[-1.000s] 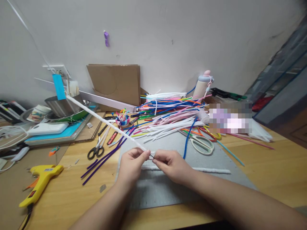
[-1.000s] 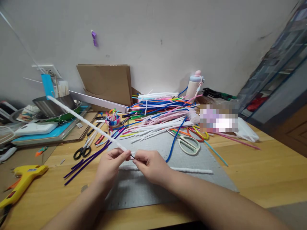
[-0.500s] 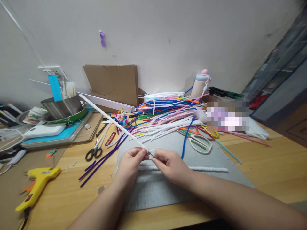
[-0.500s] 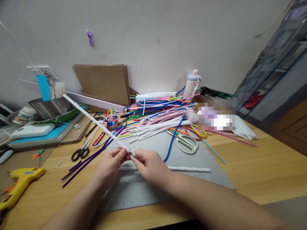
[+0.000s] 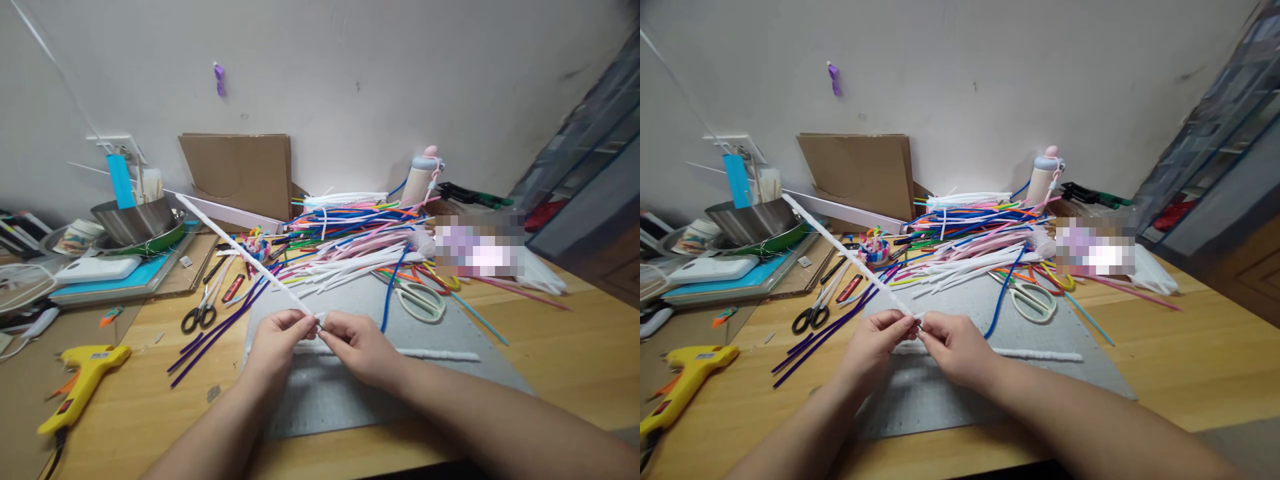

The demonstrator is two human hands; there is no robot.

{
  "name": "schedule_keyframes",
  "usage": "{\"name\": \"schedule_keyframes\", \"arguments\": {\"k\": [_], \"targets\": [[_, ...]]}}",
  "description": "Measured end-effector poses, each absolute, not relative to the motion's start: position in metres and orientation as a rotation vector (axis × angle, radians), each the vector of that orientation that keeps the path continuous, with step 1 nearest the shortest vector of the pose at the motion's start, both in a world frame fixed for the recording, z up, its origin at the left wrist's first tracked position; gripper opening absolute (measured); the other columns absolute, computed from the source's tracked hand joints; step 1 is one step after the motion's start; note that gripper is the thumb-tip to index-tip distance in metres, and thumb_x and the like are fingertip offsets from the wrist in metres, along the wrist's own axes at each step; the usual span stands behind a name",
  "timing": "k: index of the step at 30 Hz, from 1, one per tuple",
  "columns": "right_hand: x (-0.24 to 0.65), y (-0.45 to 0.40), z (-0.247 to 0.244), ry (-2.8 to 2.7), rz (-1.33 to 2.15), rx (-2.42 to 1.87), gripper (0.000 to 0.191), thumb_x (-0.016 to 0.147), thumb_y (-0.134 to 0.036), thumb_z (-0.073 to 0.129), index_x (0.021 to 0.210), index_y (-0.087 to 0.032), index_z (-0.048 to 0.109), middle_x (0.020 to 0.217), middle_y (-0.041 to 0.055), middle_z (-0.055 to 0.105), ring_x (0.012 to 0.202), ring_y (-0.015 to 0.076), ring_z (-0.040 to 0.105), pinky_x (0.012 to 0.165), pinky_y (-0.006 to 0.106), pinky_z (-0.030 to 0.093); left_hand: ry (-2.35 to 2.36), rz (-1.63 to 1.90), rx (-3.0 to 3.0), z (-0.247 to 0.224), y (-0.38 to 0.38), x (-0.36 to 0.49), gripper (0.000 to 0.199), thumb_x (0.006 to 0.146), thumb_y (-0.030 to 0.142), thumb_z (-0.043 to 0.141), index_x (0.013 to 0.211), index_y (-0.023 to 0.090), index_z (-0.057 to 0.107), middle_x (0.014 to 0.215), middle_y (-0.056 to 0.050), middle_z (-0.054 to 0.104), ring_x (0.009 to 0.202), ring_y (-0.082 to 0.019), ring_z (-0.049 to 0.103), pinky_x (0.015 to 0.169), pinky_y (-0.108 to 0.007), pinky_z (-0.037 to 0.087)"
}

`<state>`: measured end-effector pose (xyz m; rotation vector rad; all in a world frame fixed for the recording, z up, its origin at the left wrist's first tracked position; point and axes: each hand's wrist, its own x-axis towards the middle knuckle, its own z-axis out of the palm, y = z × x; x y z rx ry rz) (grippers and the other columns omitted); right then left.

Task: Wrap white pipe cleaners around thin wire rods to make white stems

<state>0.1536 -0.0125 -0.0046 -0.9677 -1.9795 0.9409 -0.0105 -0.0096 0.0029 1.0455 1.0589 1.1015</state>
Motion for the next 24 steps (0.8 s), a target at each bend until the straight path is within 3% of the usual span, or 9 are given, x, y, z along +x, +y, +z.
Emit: {"name": "schedule_keyframes", "arguments": {"k": [10, 15, 24], "targets": [[0.1537, -0.0110, -0.0078, -1.968, 0.994, -0.918, 0.022, 0.087, -0.021, 0.048, 0.066, -0.018, 0.044, 0.059, -0.0052, 0.040, 0.056, 0.0087, 0.037, 0.054, 0.021, 0.027, 1.069, 0.982, 0.918, 0.0047, -0.0114, -0.0082, 0.031, 0.062, 0.041, 0.075, 0.067, 0.011, 0.069, 0.070, -0.006, 0.064, 0.066, -0.013, 0.053, 0.061, -0.023, 0.041], [0.1532, -0.0125, -0.0067, -1.955, 1.083, -0.907, 0.021, 0.087, -0.023, 0.048, 0.067, -0.018, 0.046, 0.060, -0.0045, 0.043, 0.057, 0.0091, 0.039, 0.054, 0.021, 0.029, 1.027, 0.996, 0.916, 0.0000, -0.0102, -0.0097, 0.033, 0.062, 0.043, 0.074, 0.062, 0.010, 0.068, 0.055, -0.002, 0.055, 0.052, -0.009, 0.042, 0.053, -0.022, 0.033], [0.1511, -0.0146, -0.0045, -1.891, 1.244, -0.926, 0.020, 0.086, -0.025, 0.048, 0.067, -0.018, 0.045, 0.050, -0.0069, 0.041, 0.045, 0.0072, 0.037, 0.048, 0.020, 0.028, 1.226, 1.185, 1.277, 0.0070, -0.0133, -0.0100, 0.031, 0.071, 0.035, 0.064, 0.049, 0.016, 0.055, 0.056, 0.000, 0.051, 0.059, -0.013, 0.045, 0.059, -0.025, 0.033]]}}
